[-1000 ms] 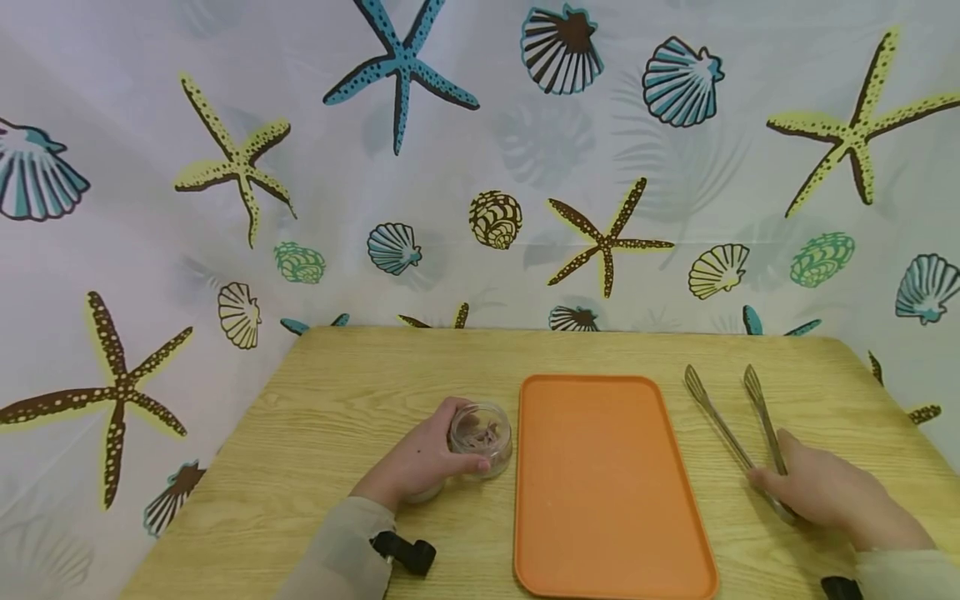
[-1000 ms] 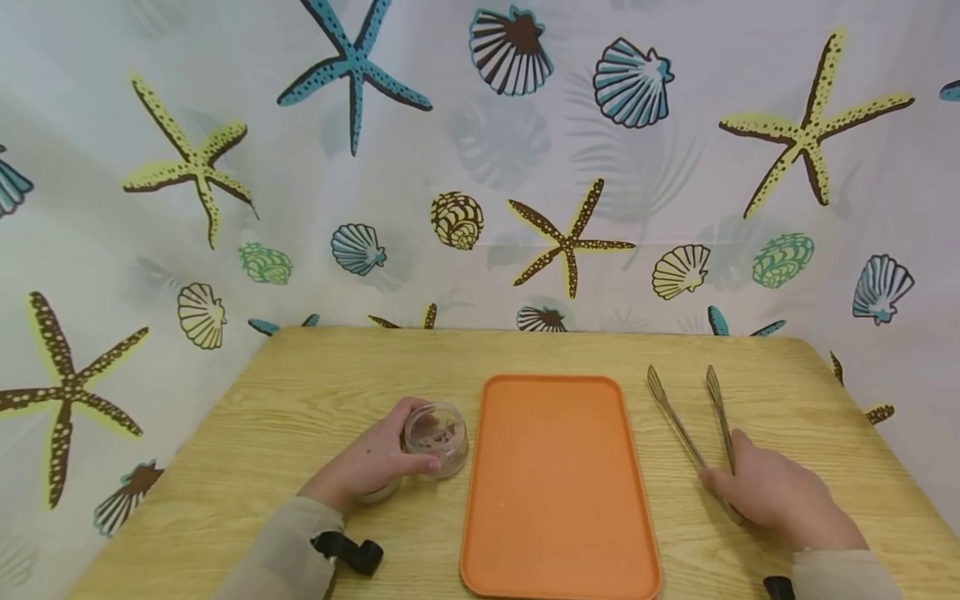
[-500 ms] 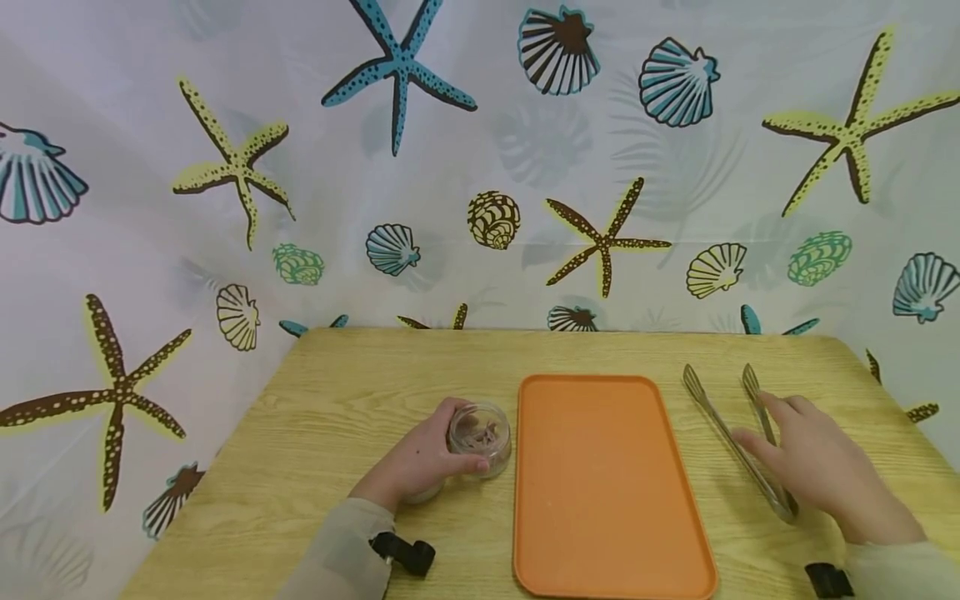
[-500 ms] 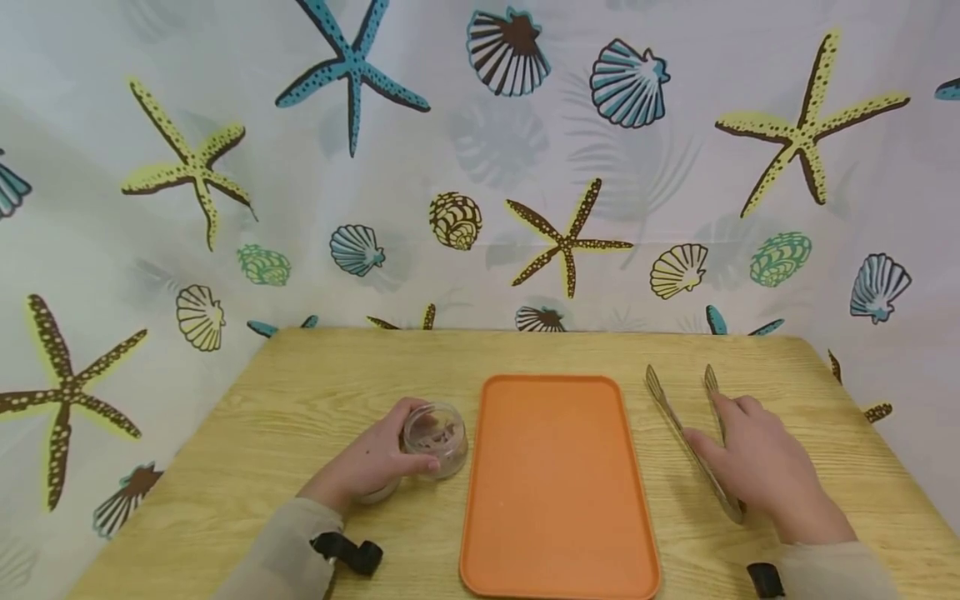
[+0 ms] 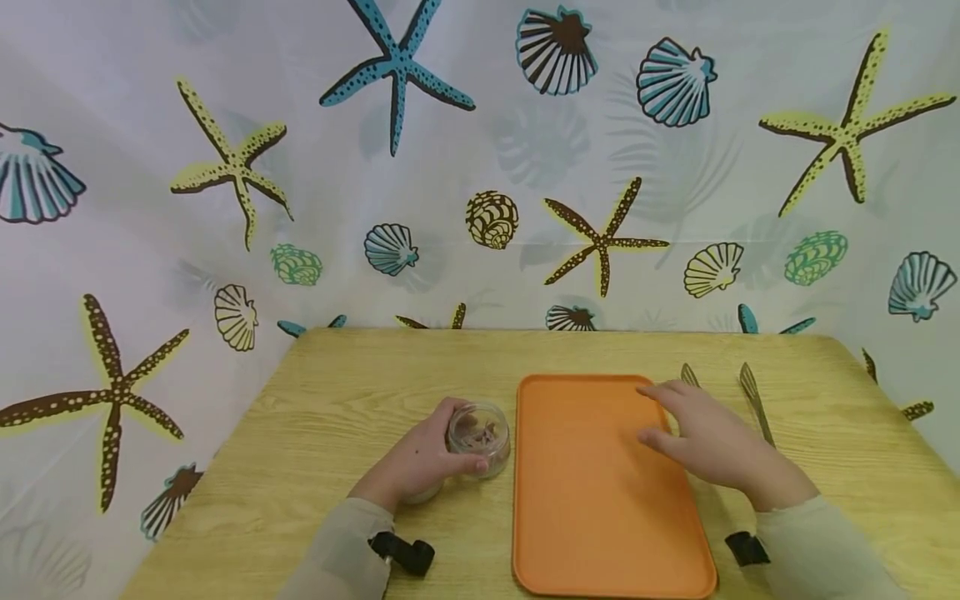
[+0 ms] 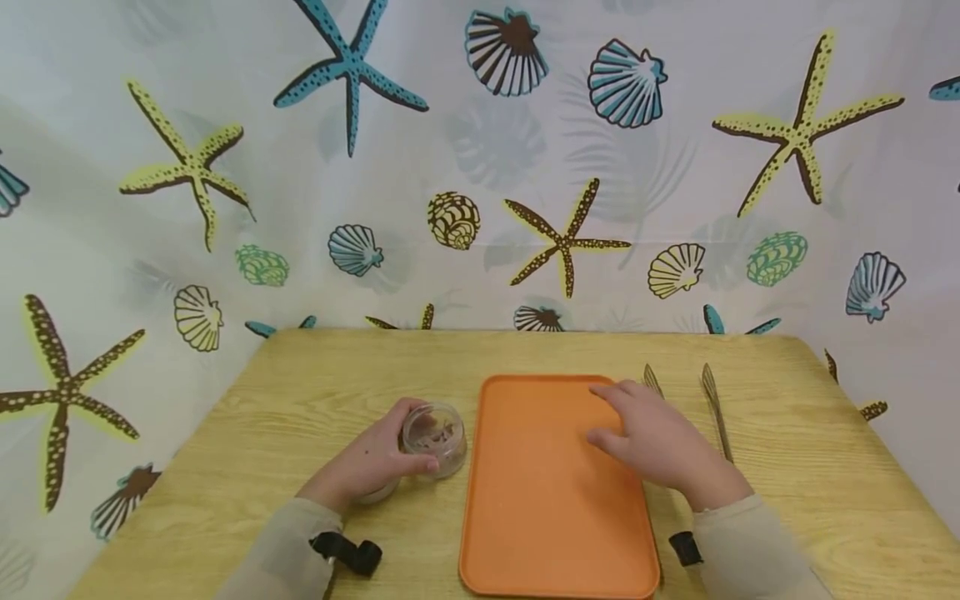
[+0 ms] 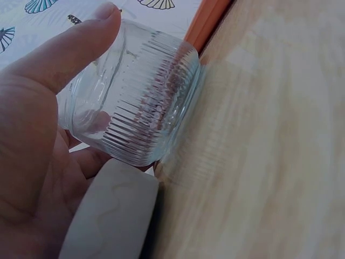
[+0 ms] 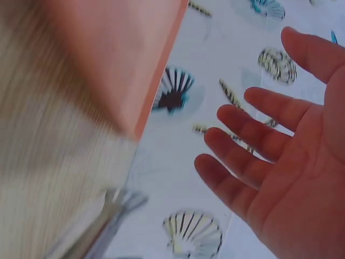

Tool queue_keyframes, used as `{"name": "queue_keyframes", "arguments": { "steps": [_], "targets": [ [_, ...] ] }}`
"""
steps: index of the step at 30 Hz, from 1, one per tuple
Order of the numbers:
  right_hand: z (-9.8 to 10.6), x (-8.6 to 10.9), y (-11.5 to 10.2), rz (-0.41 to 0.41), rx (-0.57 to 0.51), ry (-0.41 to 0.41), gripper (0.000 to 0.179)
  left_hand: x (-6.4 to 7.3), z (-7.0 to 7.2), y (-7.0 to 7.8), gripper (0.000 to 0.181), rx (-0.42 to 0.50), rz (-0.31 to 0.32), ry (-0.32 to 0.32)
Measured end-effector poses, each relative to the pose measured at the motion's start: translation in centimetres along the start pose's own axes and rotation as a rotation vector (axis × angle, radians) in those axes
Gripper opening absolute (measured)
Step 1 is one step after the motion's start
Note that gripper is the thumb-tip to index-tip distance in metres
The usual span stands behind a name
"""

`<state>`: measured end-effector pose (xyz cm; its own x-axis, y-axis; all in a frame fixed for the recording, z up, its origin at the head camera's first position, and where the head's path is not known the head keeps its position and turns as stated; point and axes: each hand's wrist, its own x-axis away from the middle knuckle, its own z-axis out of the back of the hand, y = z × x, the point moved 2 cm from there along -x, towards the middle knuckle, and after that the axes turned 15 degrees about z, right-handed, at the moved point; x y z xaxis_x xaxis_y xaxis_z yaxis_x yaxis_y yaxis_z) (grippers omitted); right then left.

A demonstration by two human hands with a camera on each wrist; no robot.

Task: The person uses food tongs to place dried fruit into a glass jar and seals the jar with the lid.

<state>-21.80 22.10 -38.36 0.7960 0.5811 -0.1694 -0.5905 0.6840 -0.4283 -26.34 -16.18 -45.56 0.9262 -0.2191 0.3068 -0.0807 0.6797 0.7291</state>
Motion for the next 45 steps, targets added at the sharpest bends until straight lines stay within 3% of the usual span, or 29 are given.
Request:
{"name": "queue_keyframes", "arguments": {
  "steps": [9,18,28,35,39,45],
  "targets": [
    [-4.0,-7.1,-4.3,0.159,-0.152,-0.146,0.071,0.0,0.1,0.0,0.095,0.0,0.008,0.021],
    [-6.5,-11.4,-6.3,0.207,-0.183,-0.227,0.077,0.0,-0.2,0.2,0.094,0.015,-0.001,-0.004],
    [-8.3,-13.3,-7.2,0.147,-0.233,-0.252,0.077,0.0,-0.1,0.2,0.092,0.025,-0.007,-0.022],
    [-9.4,-14.8,-6.6,0.19,-0.309,-0.281,0.075,0.2,0.3,0.4,0.093,0.043,-0.039,-0.037],
    [-9.6,-15.0,-6.3,0.168,-0.316,-0.303,0.078,0.7,0.7,0.8,0.105,-0.014,-0.012,-0.022],
    [-9.5,-14.9,-6.2,0.096,-0.329,-0.334,0.083,2.0,2.3,0.7,0.114,-0.185,0.027,0.006]
  ]
}}
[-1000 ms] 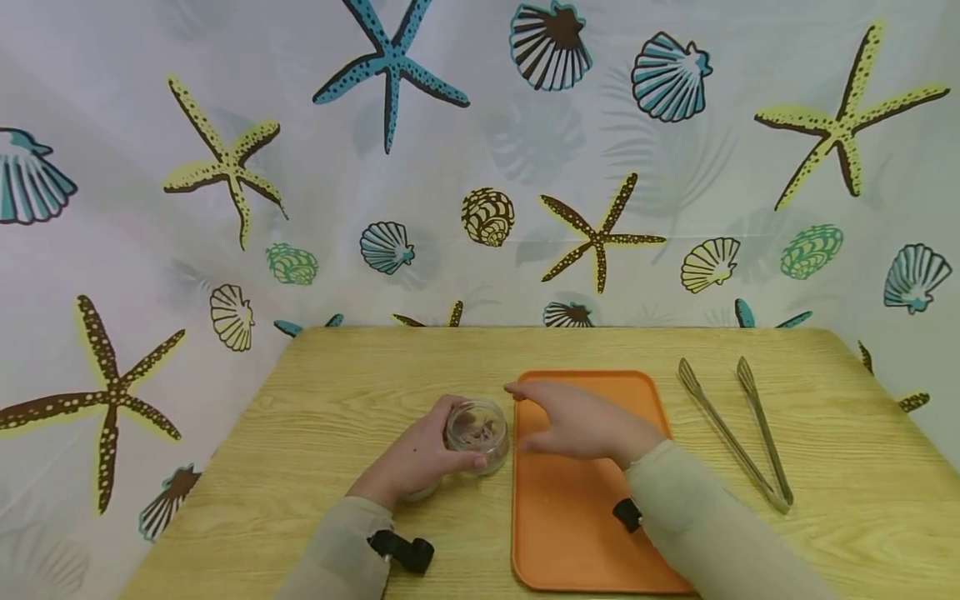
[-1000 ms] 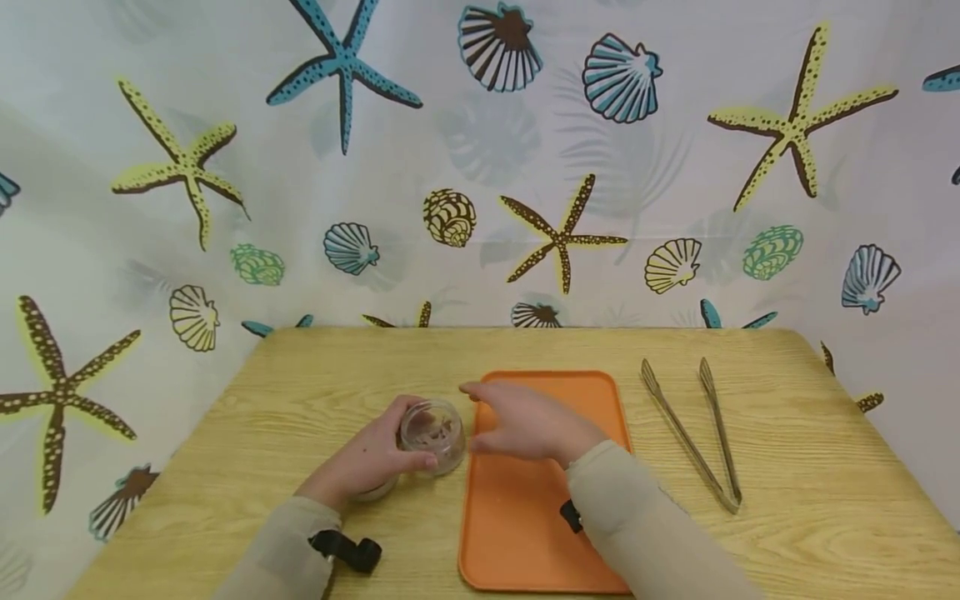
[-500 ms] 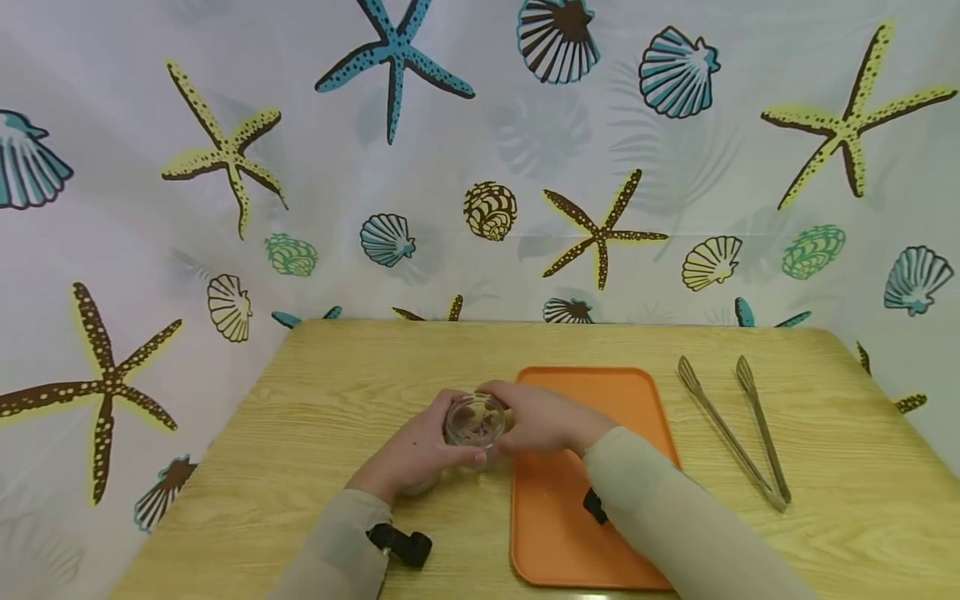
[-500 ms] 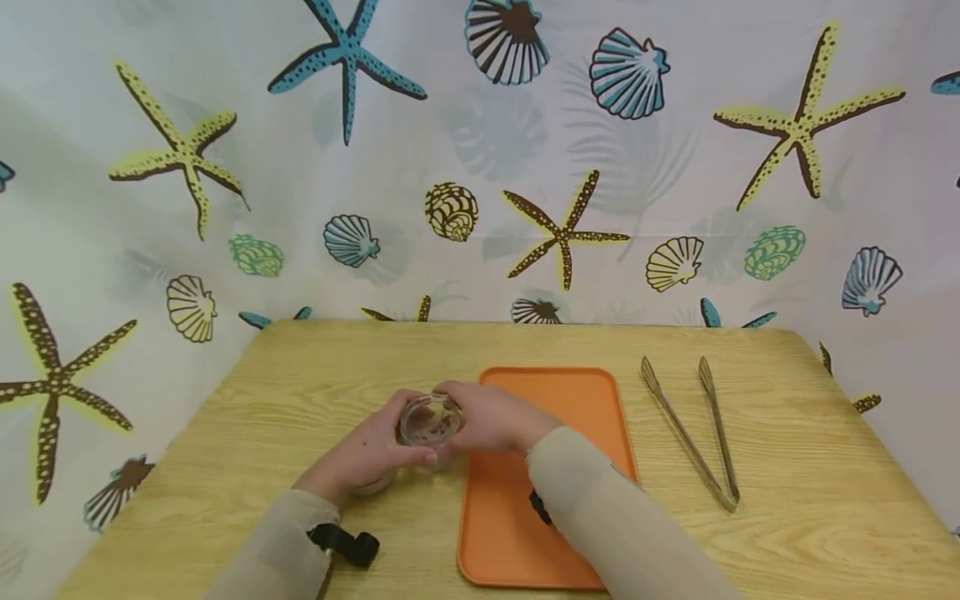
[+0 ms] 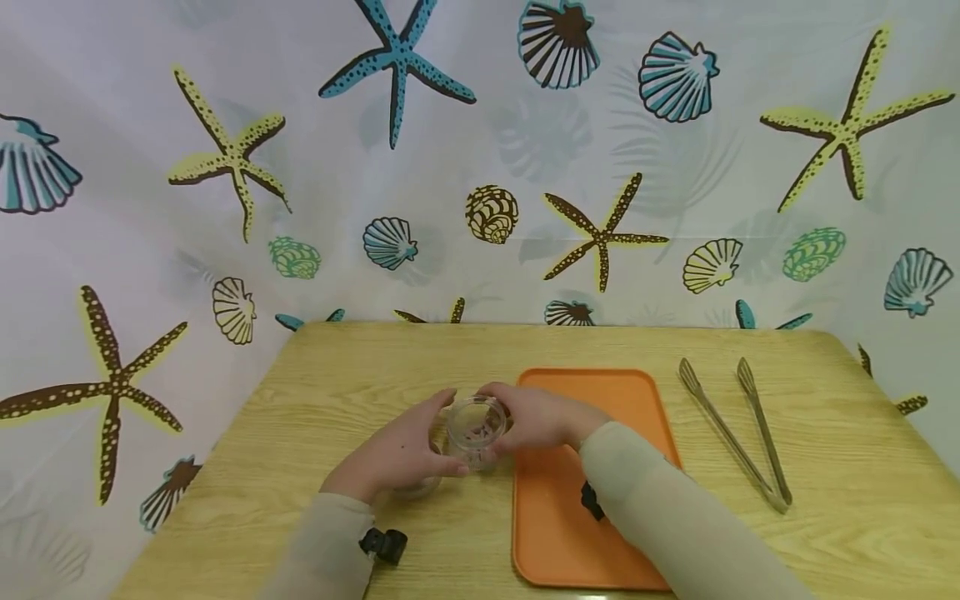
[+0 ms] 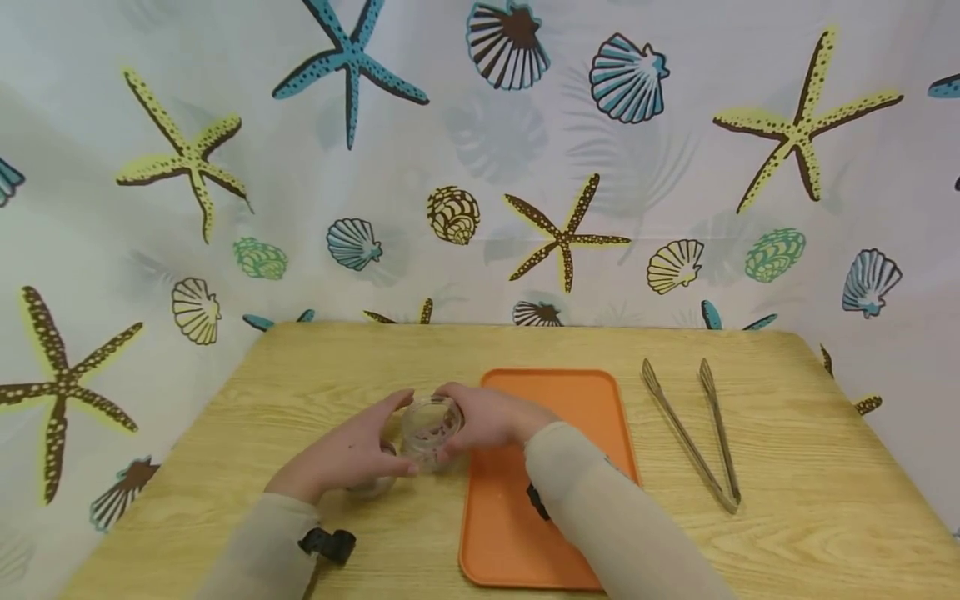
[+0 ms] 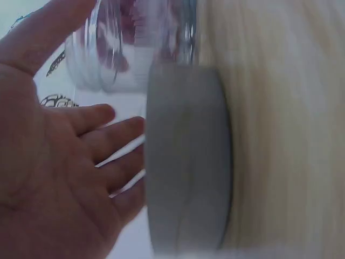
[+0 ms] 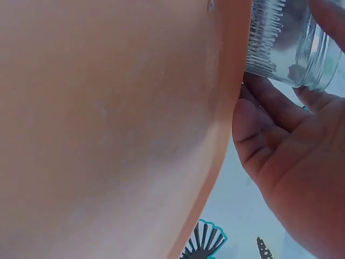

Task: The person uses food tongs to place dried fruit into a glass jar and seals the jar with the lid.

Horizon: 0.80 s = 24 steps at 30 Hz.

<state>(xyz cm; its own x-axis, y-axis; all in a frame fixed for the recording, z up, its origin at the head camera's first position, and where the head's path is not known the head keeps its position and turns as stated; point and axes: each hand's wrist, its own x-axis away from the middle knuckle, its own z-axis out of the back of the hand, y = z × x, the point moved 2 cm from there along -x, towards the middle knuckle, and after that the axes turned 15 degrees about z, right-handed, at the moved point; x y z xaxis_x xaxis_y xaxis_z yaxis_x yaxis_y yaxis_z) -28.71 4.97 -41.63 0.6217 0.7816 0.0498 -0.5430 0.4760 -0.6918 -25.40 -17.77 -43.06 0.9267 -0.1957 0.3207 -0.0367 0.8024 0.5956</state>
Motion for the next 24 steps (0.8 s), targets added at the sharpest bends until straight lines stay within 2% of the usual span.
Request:
{"name": "queue_keyframes", "arguments": {
  "steps": [5,8,11,14,21,24],
  "targets": [
    [-0.2,-0.1,-0.1,-0.025,0.009,-0.004,0.087,1.2,1.4,-2.5,0.114,-0.016,0.05,-0.067],
    [-0.3,-0.1,-0.1,-0.024,0.026,-0.006,0.092,1.7,2.1,-3.6,0.113,-0.034,0.04,-0.095],
    [-0.3,-0.2,-0.2,-0.016,0.031,0.008,0.094,1.8,2.4,-4.1,0.107,-0.083,0.01,-0.093],
    [-0.3,-0.3,-0.3,0.007,0.054,0.036,0.091,1.6,2.3,-4.1,0.1,-0.117,-0.001,-0.061],
    [-0.6,-0.5,-0.8,0.055,0.122,0.073,0.083,1.6,1.9,-2.9,0.1,-0.193,0.085,0.073],
    [-0.8,-0.4,-0.9,0.058,0.148,0.091,0.083,1.8,1.7,-2.1,0.1,-0.256,0.068,0.142]
  ]
}}
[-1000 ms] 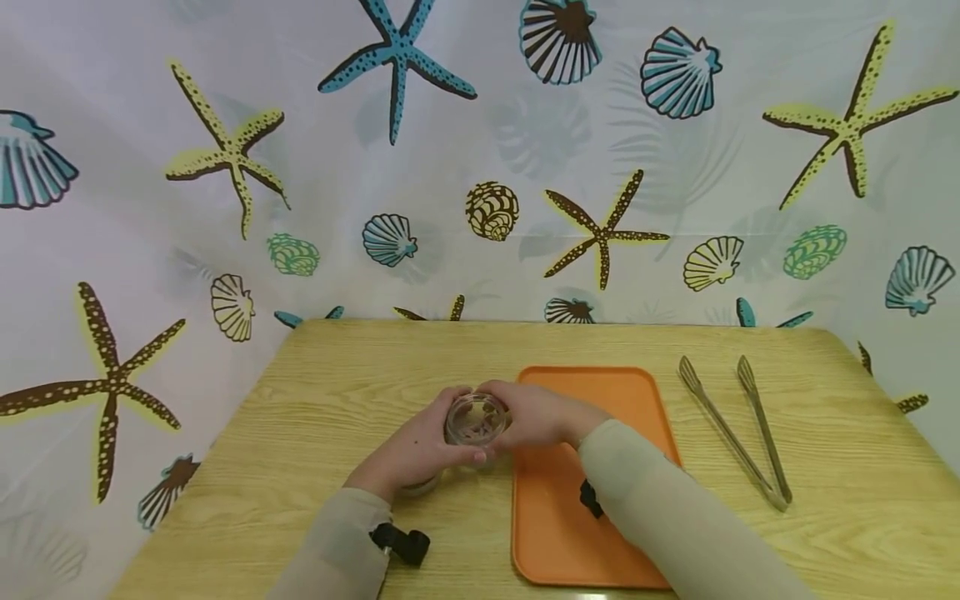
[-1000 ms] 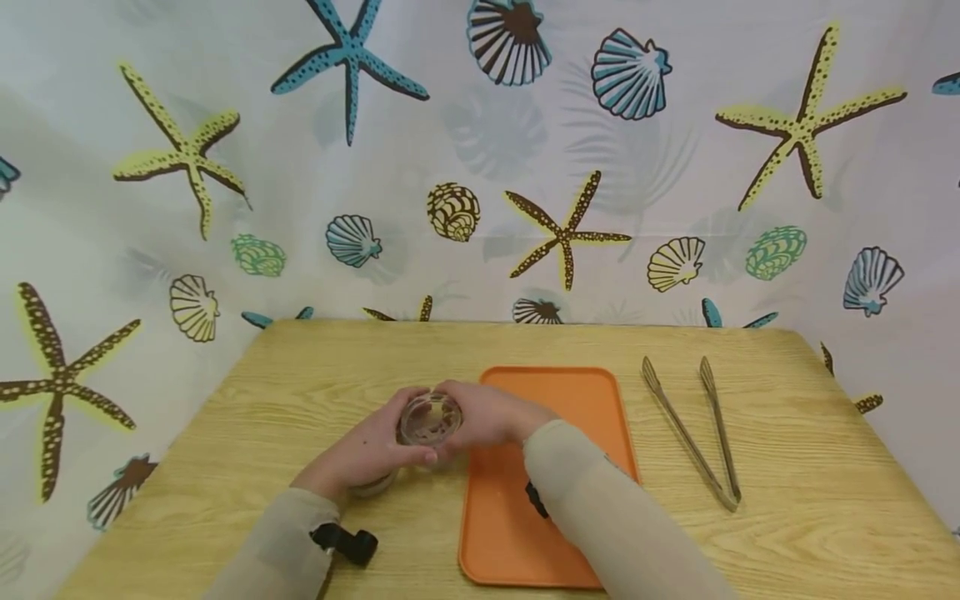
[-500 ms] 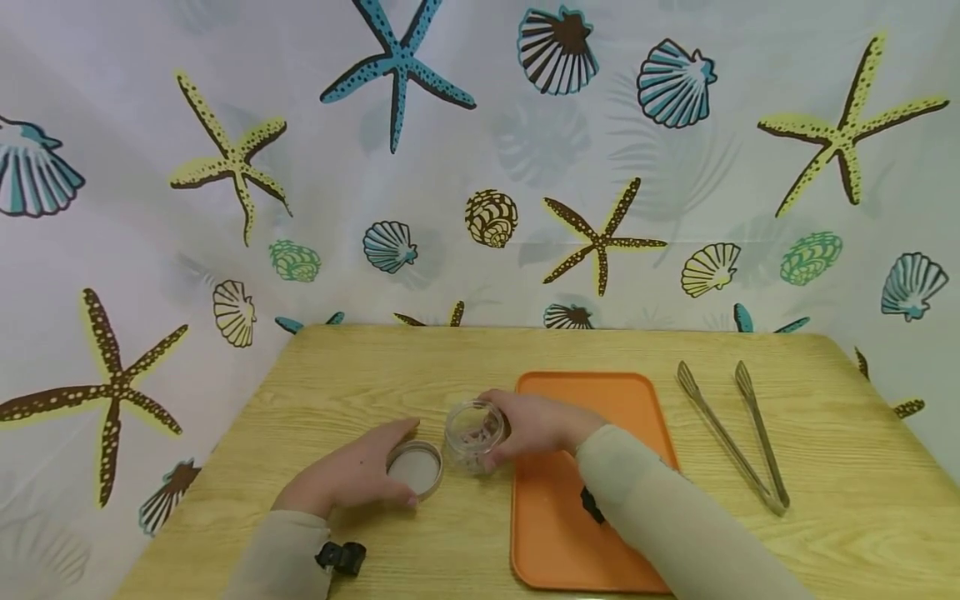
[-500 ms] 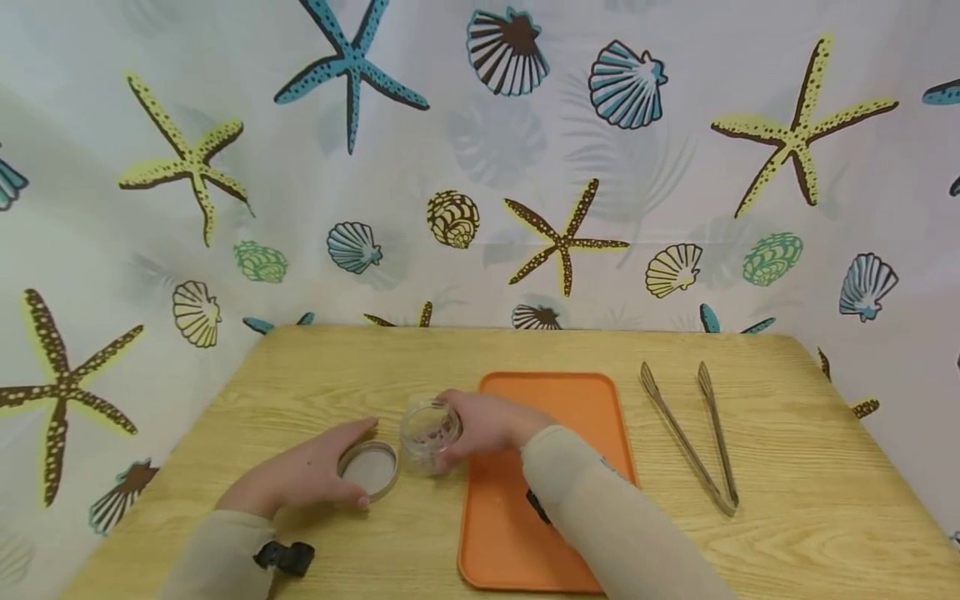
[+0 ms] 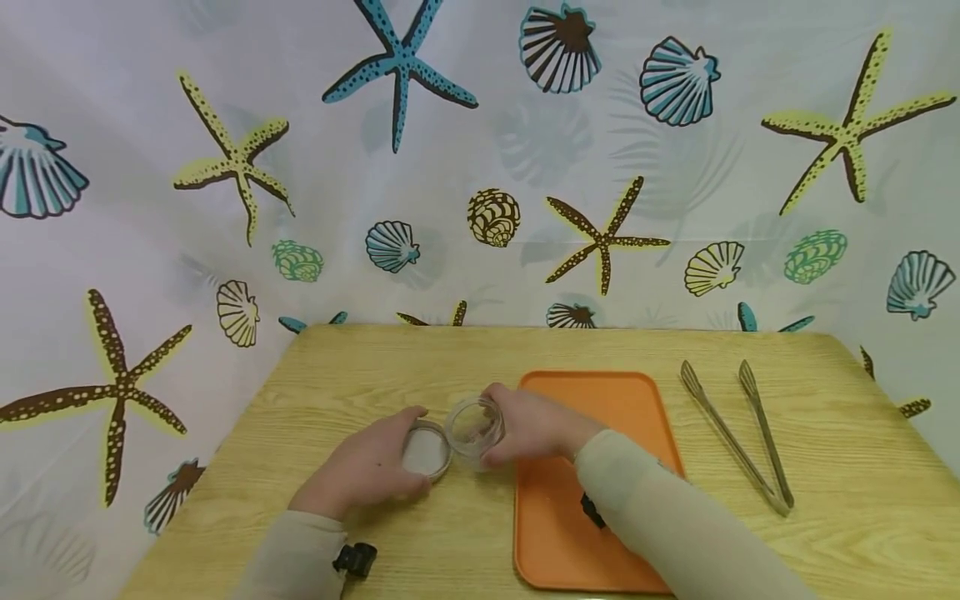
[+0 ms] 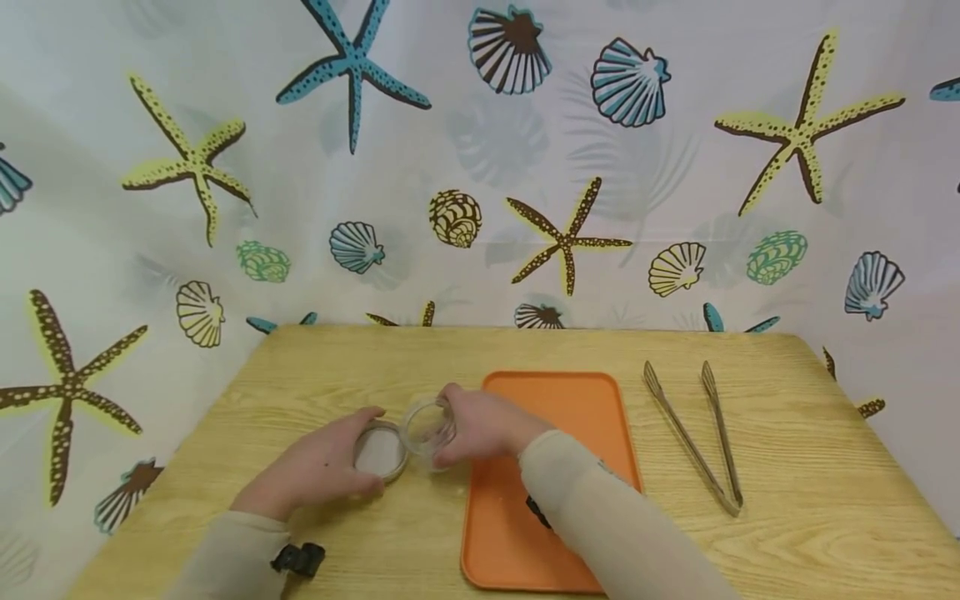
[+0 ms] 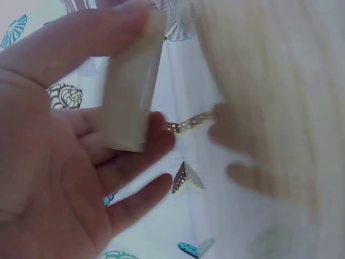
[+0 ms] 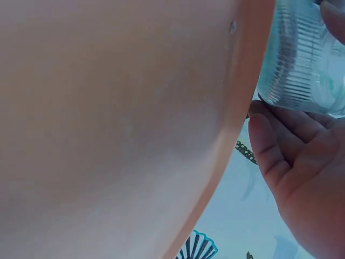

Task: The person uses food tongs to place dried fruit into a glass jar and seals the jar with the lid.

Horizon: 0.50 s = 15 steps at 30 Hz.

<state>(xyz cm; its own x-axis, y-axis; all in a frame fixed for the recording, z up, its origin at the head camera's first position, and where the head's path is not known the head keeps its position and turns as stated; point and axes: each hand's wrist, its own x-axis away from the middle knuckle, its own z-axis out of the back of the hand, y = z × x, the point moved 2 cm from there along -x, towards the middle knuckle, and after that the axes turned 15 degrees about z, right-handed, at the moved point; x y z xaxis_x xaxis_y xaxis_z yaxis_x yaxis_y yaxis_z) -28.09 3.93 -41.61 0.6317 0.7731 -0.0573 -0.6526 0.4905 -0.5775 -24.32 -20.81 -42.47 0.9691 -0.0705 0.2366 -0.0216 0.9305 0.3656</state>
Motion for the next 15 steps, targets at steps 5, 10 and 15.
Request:
{"name": "queue_keyframes", "arguments": {
  "steps": [5,10,15],
  "targets": [
    [-0.2,0.1,-0.1,0.011,0.057,0.014,0.083,0.1,0.2,1.3,0.1,0.045,-0.04,0.07],
    [-0.6,-0.1,-0.7,0.067,0.151,-0.001,0.075,0.0,0.2,2.2,0.096,0.209,-0.078,0.034],
    [-0.6,0.0,-1.3,0.062,0.211,-0.002,0.075,-0.2,0.2,2.9,0.09,0.38,-0.083,-0.055]
  ]
}}
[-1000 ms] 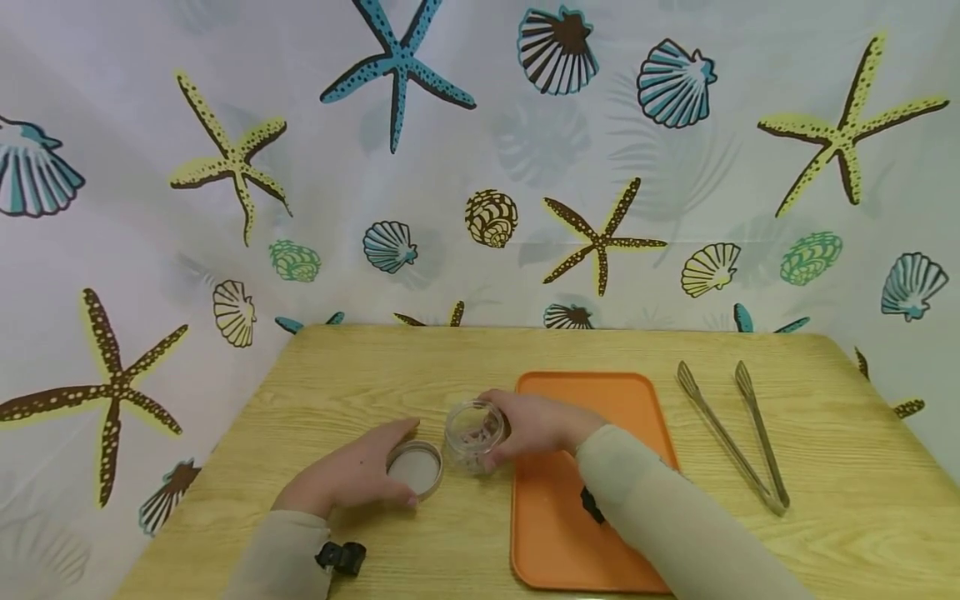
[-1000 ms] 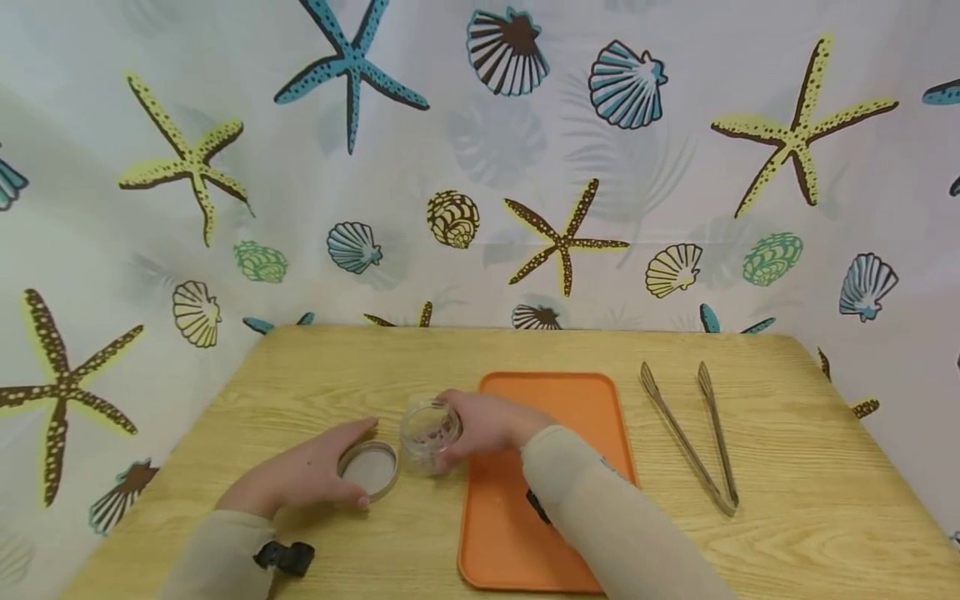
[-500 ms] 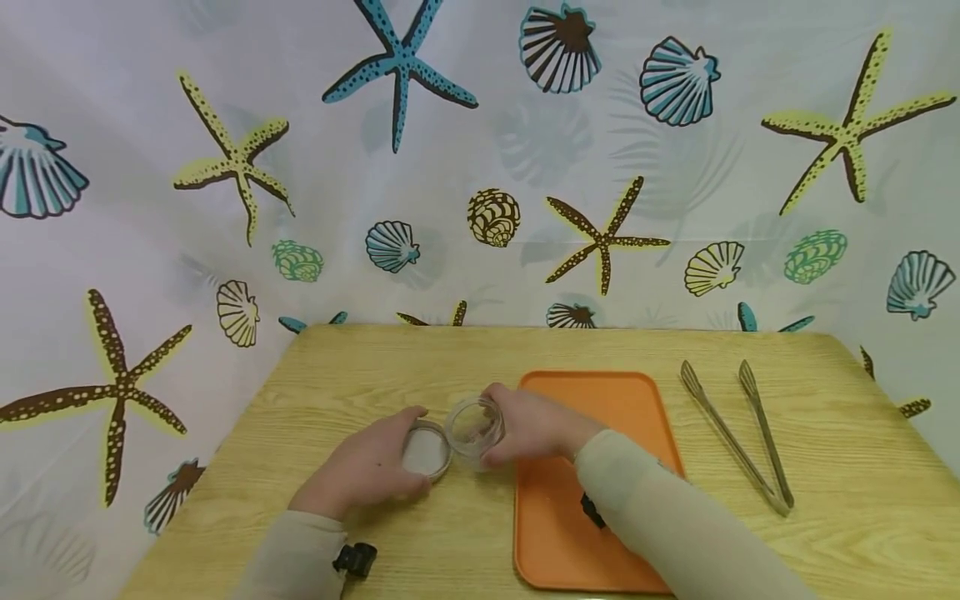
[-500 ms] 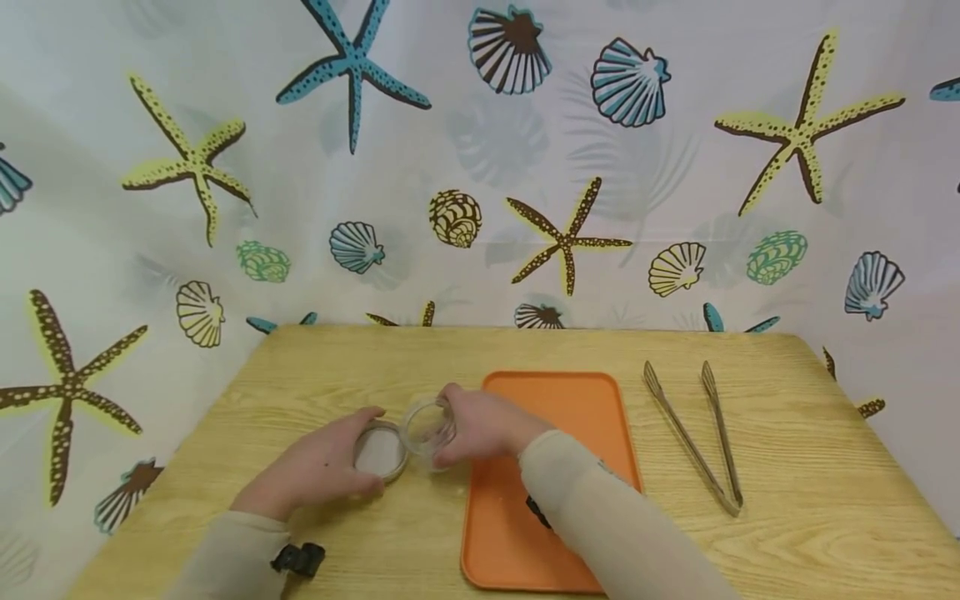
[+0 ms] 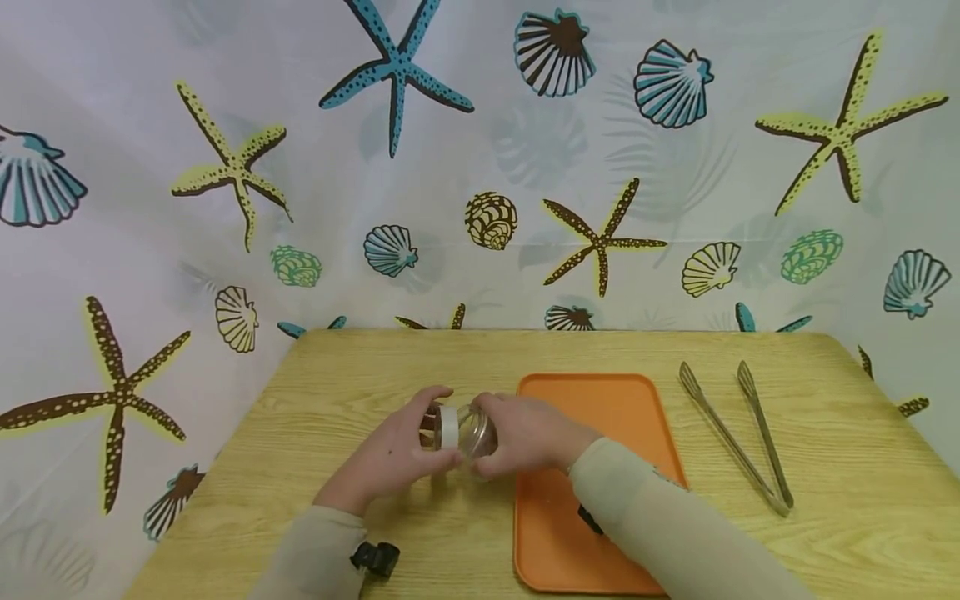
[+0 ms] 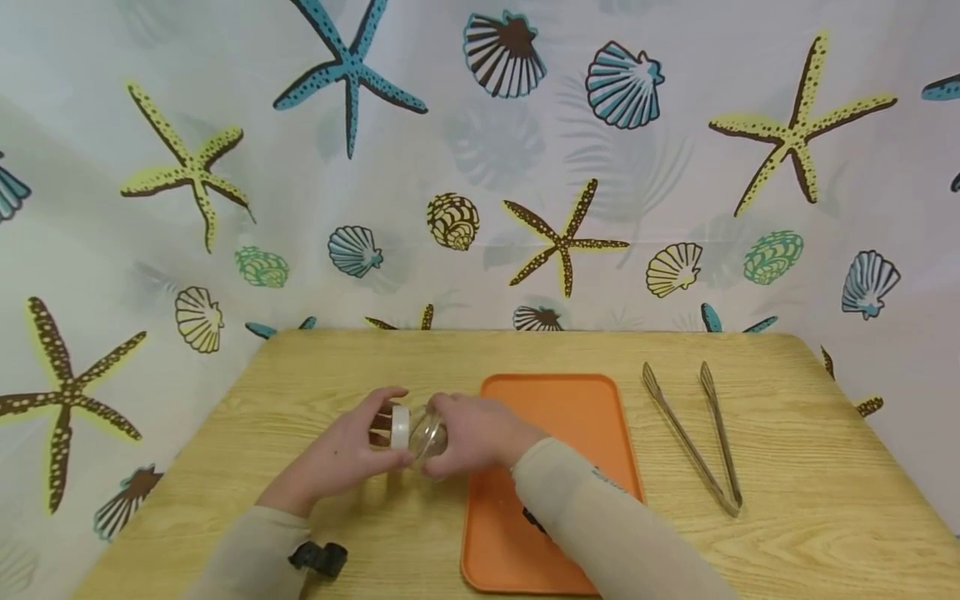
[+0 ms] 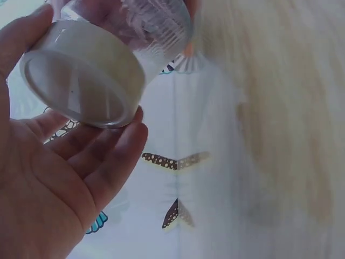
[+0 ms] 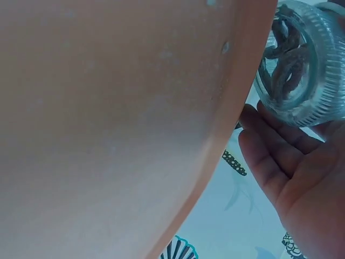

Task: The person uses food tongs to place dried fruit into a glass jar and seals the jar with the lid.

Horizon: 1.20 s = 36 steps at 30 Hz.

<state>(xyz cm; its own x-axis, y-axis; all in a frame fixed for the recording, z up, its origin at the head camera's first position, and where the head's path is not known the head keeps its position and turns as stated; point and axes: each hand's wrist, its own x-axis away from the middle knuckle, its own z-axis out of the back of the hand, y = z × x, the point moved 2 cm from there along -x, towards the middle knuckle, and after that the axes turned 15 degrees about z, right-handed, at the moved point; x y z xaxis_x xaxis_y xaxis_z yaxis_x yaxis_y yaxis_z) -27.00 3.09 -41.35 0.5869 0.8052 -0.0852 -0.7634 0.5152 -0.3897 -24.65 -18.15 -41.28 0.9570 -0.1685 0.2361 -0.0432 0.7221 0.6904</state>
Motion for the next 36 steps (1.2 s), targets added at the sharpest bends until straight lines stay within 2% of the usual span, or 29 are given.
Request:
{"name": "queue_keyframes", "arguments": {
  "steps": [4,10,13,21,27,31,36],
  "targets": [
    [0.2,0.1,-0.4,-0.016,0.015,-0.013,0.079,-0.3,-0.3,0.2,0.085,0.025,0.049,-0.025],
    [0.3,0.0,-0.7,-0.012,0.047,-0.047,0.079,-0.8,-1.1,0.7,0.074,-0.056,0.092,-0.022],
    [0.3,-0.1,-0.6,0.003,0.063,-0.065,0.078,-0.8,-1.3,0.9,0.071,-0.073,0.089,-0.013],
    [0.3,0.3,0.3,-0.012,-0.071,-0.052,0.076,-0.9,-1.7,0.6,0.075,0.056,0.065,-0.054],
    [0.3,0.4,0.5,-0.003,-0.092,-0.049,0.077,-0.9,-1.8,0.3,0.073,0.16,0.106,-0.121],
    [0.3,0.4,0.6,0.005,-0.115,-0.048,0.076,-1.0,-1.8,0.6,0.07,0.149,0.127,-0.135],
    [0.4,0.4,0.7,0.047,-0.155,-0.063,0.076,-1.1,-1.9,0.9,0.071,0.204,0.182,-0.193]
  ]
}}
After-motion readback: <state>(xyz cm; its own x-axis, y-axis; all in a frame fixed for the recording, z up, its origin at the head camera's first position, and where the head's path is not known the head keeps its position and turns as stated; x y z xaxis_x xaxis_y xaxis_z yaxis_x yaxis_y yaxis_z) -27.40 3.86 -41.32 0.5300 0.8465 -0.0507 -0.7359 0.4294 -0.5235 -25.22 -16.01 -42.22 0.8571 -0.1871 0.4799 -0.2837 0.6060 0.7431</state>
